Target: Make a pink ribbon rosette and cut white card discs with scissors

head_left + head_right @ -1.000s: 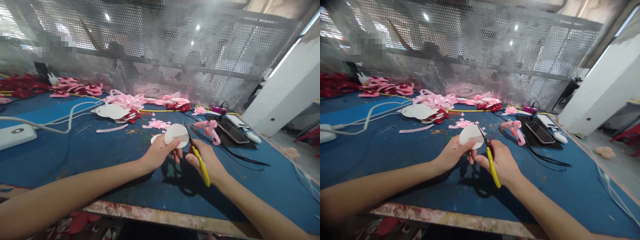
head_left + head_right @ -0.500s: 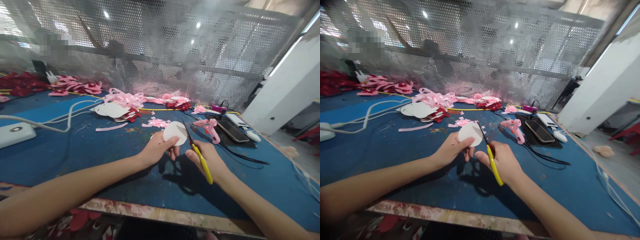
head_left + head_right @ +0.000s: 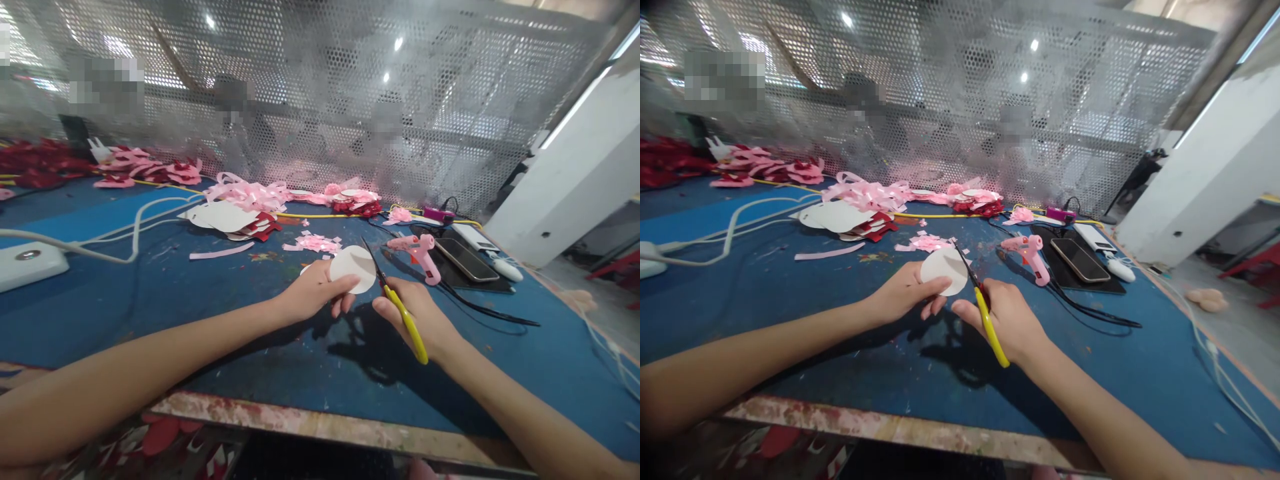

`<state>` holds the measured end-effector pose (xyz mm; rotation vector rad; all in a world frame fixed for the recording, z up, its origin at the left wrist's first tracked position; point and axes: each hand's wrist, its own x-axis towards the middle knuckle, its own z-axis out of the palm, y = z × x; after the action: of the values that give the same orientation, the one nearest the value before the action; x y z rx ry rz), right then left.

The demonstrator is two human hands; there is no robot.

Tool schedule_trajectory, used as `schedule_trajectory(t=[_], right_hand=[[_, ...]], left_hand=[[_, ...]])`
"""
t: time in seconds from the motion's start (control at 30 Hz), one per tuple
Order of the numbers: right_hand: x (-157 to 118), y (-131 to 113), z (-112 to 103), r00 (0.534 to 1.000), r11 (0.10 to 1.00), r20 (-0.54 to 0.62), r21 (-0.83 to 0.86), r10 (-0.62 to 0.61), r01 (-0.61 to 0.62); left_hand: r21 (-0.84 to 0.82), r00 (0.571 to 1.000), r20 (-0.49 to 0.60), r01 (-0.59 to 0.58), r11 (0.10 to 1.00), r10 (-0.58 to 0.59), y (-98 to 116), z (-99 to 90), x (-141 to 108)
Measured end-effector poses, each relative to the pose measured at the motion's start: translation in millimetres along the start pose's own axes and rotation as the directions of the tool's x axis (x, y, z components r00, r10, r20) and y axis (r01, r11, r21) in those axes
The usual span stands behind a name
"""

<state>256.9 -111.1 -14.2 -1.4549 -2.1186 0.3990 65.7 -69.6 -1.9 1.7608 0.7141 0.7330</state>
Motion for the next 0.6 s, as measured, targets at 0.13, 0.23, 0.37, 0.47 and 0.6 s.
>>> schedule_trajectory(t=[0.13,0.23,0.37,0.47,0.6], right_hand=[[0.8,4.9,-1.6,1.0,0.999,0.016,-0.045,-0.004,0.004],[0.5,5.4,-3.2,1.0,0.997,0.013,-0.073,0.017,-0.016],[0.2,0.9,-5.5,0.998,0.996,0.043,-0.077,0.036,-0.033],[0.9,-0.9,-6.2,0.998,0.998,0.066,-0.057,0.013,-0.009],[1.7,1.0,-4.9,0.997,0.998,0.078,-0.053,0.021,-0.017]], left_hand=[[-0.003,1.0,0.019,0.017,1.0,-0.017,-0.5,-4.2,2.2],[0.003,0.999,0.019,0.03,1.0,-0.03,0.1,-7.3,2.7],[0.025,0.998,0.034,0.051,0.998,-0.052,0.8,-9.8,2.0],[0.078,0.995,0.09,0.039,0.996,-0.046,0.3,-11.6,2.1],[0.119,0.99,0.137,0.022,0.993,-0.038,-0.5,-15.7,3.9]])
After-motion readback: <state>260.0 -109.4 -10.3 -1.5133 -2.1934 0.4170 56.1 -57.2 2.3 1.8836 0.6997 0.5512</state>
